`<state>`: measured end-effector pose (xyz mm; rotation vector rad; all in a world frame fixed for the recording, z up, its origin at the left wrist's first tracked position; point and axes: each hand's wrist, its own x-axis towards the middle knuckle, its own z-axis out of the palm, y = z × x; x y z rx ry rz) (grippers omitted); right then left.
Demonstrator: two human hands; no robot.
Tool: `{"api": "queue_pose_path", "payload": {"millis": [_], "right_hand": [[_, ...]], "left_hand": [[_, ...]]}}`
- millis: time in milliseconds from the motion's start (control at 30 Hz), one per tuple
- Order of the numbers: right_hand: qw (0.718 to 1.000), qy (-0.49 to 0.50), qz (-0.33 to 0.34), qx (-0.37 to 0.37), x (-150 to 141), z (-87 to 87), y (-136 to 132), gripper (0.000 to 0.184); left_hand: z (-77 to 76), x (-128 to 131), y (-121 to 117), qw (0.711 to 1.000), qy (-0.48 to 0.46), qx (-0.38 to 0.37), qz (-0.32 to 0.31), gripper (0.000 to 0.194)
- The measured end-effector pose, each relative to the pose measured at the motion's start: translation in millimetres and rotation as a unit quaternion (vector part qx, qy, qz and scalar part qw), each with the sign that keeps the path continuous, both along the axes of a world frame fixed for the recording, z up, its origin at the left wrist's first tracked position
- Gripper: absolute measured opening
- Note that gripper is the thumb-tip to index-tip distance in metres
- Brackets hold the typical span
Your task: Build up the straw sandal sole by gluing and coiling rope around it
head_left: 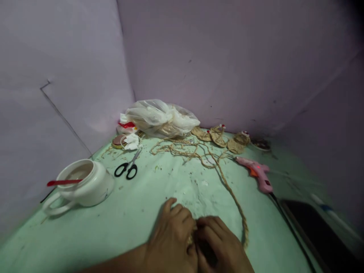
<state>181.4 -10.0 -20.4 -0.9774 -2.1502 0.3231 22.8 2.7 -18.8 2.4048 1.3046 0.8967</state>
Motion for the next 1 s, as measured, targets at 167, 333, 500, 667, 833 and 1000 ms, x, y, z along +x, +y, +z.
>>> {"api": "queue_pose_path", "payload": {"millis": [167,333,500,667,833,1000], "right_hand": [[0.996,-0.034,-0.077,0.006,-3.1,6.7,2.9,0.012],[0.989,-0.067,-0.084,-0.105,-1.2,14.8,20.7,0.012],[0.99,-0.043,-0.106,-0.086,-2.6,9.1,17.4,0.011],[0.992,-0.009,-0.112,-0.061,-4.0,-2.6,10.4,0.013],[0.993,0.01,-0.106,-0.048,-2.7,-5.8,12.5,0.014],[0.994,0.028,-0.105,-0.029,-3.2,-5.1,12.8,0.012]], "left_hand": [[27.7,-2.4,9.1,0.994,0.097,-0.007,-0.058,0.02],[35.9,1.9,30.1,0.979,0.183,-0.03,-0.09,0.012],[29.2,0.4,38.8,0.977,0.163,0.003,-0.135,0.008],[17.4,-3.8,45.4,0.978,0.129,0.012,-0.164,0.009],[15.3,-2.5,48.0,0.979,0.11,0.017,-0.17,0.01],[14.7,-1.5,45.0,0.981,0.092,0.024,-0.171,0.01]]}}
